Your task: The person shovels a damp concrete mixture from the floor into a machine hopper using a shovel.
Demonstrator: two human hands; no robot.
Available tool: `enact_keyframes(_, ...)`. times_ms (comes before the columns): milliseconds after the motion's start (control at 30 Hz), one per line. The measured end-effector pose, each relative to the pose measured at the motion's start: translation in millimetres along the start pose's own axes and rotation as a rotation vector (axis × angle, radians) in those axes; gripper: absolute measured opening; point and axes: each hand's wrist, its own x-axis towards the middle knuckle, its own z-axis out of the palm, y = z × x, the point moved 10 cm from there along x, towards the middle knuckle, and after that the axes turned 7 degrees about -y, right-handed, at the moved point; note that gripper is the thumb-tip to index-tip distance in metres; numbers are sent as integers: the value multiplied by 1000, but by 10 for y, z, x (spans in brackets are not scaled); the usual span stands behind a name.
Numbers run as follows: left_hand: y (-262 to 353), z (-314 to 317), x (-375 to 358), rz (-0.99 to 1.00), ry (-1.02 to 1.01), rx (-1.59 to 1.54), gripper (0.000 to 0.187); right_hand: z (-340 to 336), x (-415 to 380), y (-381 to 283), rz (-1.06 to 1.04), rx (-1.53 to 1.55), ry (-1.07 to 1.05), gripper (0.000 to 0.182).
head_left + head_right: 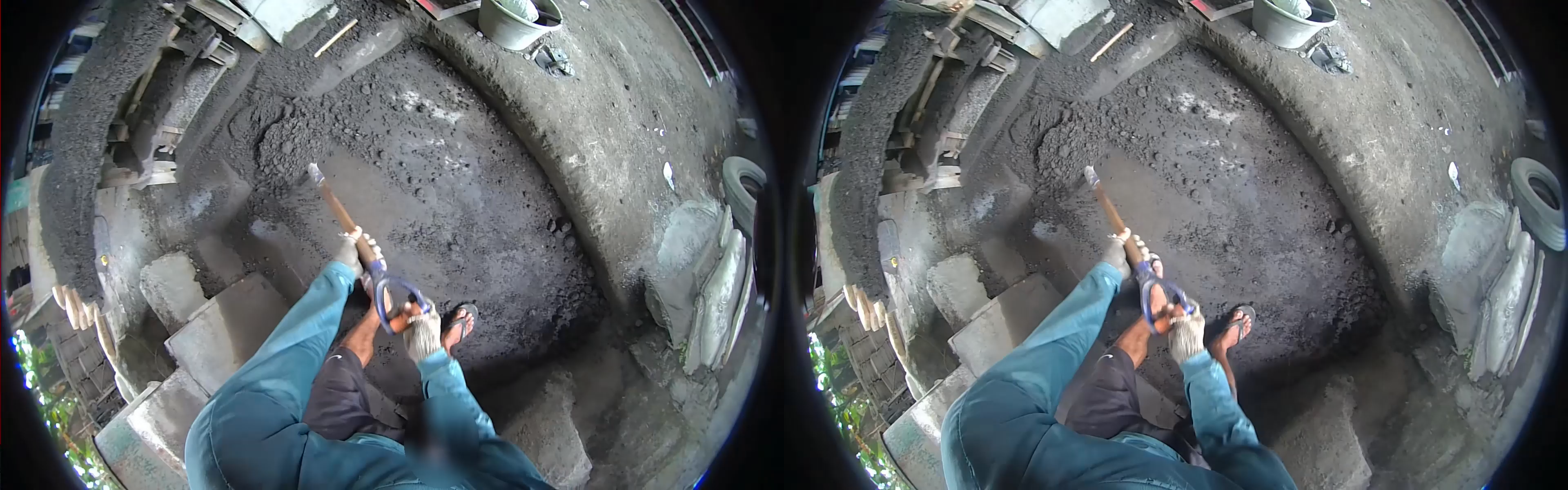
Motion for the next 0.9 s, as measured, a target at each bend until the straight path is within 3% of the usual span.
enact_keyframes(67, 121, -209, 270, 1, 14, -9, 38, -66, -436, -104, 10, -28, -68, 30)
enact_keyframes(100, 150, -345, 376, 5, 75, 24, 37, -32, -678, -248, 2, -14, -5, 29)
enact_keyframes(167, 44, -436, 444, -30, 190, 28, 39, -341, -1035, -384, -88, -112, 246, 22)
enact_keyframes(200, -60, -501, 592, -39, 126, 187, 34, -598, -1097, -345, -119, -89, 323, 19)
enact_keyframes(233, -302, -559, 558, -8, 173, 138, 23, -862, -1185, -315, -144, -64, 404, 15)
enact_keyframes(267, -524, -636, 519, -23, 200, 155, 19, -845, -1341, -528, -88, -239, 578, 13)
enact_keyframes(333, -775, -679, 476, -34, 304, 211, 14, -1370, -1435, -504, -198, -171, 603, 14)
enact_keyframes(433, -1269, -252, -27, 51, 177, 105, 24, -1839, -1853, -749, -322, -105, 524, 14)
enact_keyframes(500, -1781, -286, -150, -153, 208, 74, 36, -2150, -2277, -823, -241, -171, 578, 13)
enact_keyframes(567, -2154, -86, -578, -167, 208, 67, 37, -2351, -2811, -985, -175, -212, 587, 11)
enact_keyframes(733, -3170, 276, -1625, -241, 285, 74, 22, -2804, -4185, -1428, -228, -41, 639, 10)
enact_keyframes(900, -3991, 644, -2284, -354, 285, 104, 8, -2578, -4265, -1825, -231, -170, 593, 14)
